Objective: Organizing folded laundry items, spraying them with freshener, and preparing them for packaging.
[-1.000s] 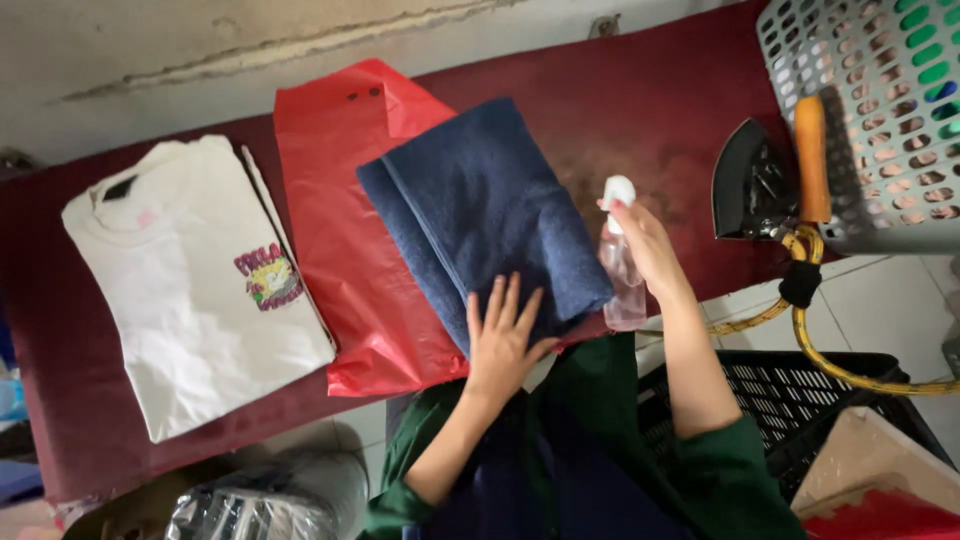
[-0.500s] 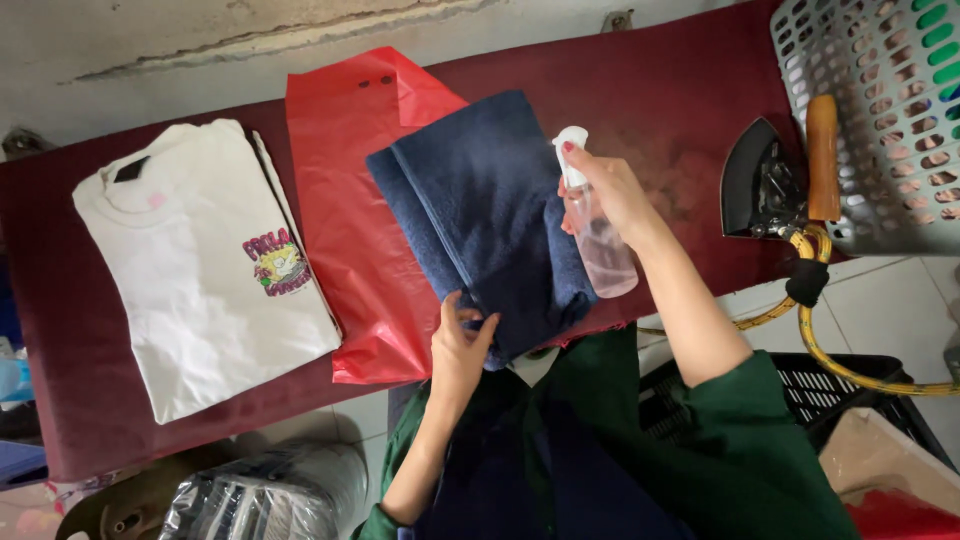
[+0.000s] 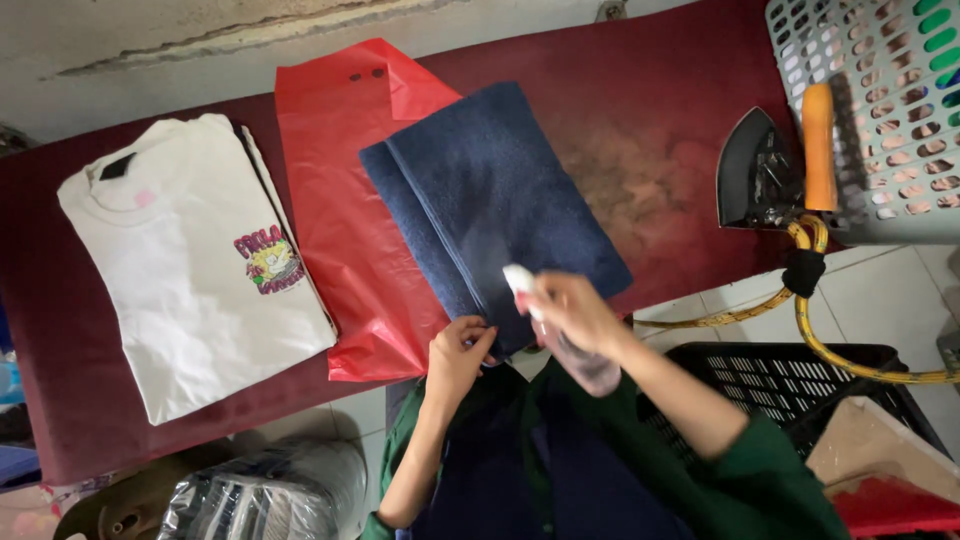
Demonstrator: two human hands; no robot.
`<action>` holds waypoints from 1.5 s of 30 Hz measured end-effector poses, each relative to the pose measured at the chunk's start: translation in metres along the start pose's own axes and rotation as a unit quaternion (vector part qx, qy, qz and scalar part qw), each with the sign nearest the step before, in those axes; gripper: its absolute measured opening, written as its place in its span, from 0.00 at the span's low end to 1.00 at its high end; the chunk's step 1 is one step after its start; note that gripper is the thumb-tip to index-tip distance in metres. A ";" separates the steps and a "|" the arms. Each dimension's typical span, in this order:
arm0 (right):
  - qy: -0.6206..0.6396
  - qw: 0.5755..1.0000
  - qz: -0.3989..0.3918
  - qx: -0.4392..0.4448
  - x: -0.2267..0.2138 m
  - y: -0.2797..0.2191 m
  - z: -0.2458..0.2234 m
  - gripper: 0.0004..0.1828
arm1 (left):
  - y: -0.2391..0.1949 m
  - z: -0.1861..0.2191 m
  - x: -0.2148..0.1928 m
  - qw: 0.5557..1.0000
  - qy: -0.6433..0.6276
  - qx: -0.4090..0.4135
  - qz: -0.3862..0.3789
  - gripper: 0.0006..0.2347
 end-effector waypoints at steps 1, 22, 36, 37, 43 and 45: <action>-0.052 0.998 0.016 -0.017 -0.003 -0.004 0.025 0.17 | 0.001 -0.003 0.000 1.000 -0.004 0.006 0.003 0.14; -0.458 0.716 0.507 -0.144 -0.164 0.087 -0.009 0.33 | 0.005 -0.016 0.001 0.987 0.019 0.102 0.123 0.18; -0.189 0.937 0.281 -0.089 -0.068 0.076 -0.073 0.26 | 0.101 0.058 0.001 0.976 0.061 0.088 0.191 0.38; -0.169 0.931 0.305 -0.108 -0.072 0.077 -0.065 0.26 | 0.102 0.061 0.004 0.966 0.048 0.163 0.197 0.36; -0.237 0.879 0.369 -0.189 -0.091 0.098 -0.022 0.29 | 0.116 0.019 -0.004 0.927 0.162 0.239 0.240 0.38; -0.303 0.848 0.383 -0.205 -0.093 0.106 -0.013 0.30 | 0.104 0.023 -0.025 0.927 0.199 0.200 0.247 0.39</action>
Point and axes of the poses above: each hand's wrist, its own y-axis towards the middle knuckle, its own x-axis out of the palm, z = x × y, the point moved 1 cm from there along y, towards the middle knuckle, and after that the axes turned 12 degrees about x, right-handed, at the moved point
